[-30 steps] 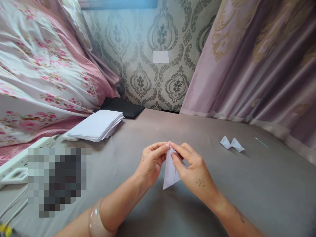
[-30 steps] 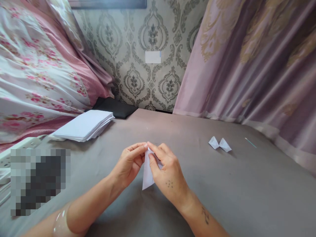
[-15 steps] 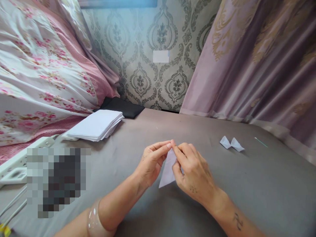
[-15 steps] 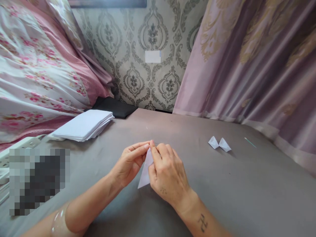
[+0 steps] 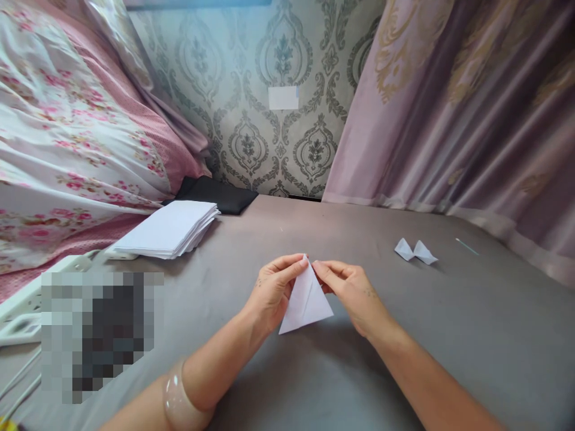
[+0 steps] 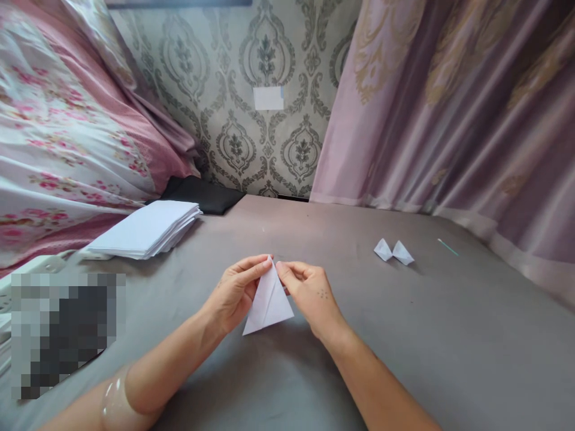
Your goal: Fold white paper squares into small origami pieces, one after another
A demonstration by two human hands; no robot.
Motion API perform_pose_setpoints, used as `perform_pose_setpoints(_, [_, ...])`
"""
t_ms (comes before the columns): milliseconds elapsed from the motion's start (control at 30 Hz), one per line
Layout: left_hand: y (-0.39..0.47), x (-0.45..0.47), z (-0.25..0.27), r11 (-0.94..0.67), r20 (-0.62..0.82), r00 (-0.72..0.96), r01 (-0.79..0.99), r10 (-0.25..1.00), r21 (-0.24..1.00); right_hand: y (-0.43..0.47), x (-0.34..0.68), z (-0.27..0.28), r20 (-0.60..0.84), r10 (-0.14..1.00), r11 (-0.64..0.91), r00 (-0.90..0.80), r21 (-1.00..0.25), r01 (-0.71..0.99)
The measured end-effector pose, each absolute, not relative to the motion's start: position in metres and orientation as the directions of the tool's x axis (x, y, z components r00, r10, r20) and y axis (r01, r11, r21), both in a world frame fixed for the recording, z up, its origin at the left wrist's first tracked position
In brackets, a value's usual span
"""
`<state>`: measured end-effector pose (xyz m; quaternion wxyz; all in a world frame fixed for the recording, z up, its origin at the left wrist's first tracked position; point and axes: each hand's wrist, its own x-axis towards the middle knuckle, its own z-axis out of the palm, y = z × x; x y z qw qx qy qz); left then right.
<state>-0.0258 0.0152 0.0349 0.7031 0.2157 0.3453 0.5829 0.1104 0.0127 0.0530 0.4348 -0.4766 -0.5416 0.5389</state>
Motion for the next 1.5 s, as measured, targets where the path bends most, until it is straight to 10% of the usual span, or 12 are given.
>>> perform_pose_setpoints(467, [0.019, -0.031, 0.028, 0.195, -0.154, 0.127, -0.445, 0.980, 0.874, 0.016, 0.110, 0.039, 0.015, 0.992, 0.044, -0.123, -0.971, 0.236])
perform_pose_setpoints(1033, [0.036, -0.030, -0.001, 0.215, -0.208, 0.057, -0.216, 0.976, 0.952, 0.030, 0.117, 0.012, -0.310, 0.933, -0.312, -0.184, -0.950, 0.015])
perform_pose_setpoints(1500, [0.026, -0.031, 0.001, 0.319, -0.237, 0.252, -0.368, 0.938, 0.874, 0.047, 0.137, 0.003, -0.253, 0.967, -0.253, -0.030, -0.942, -0.219])
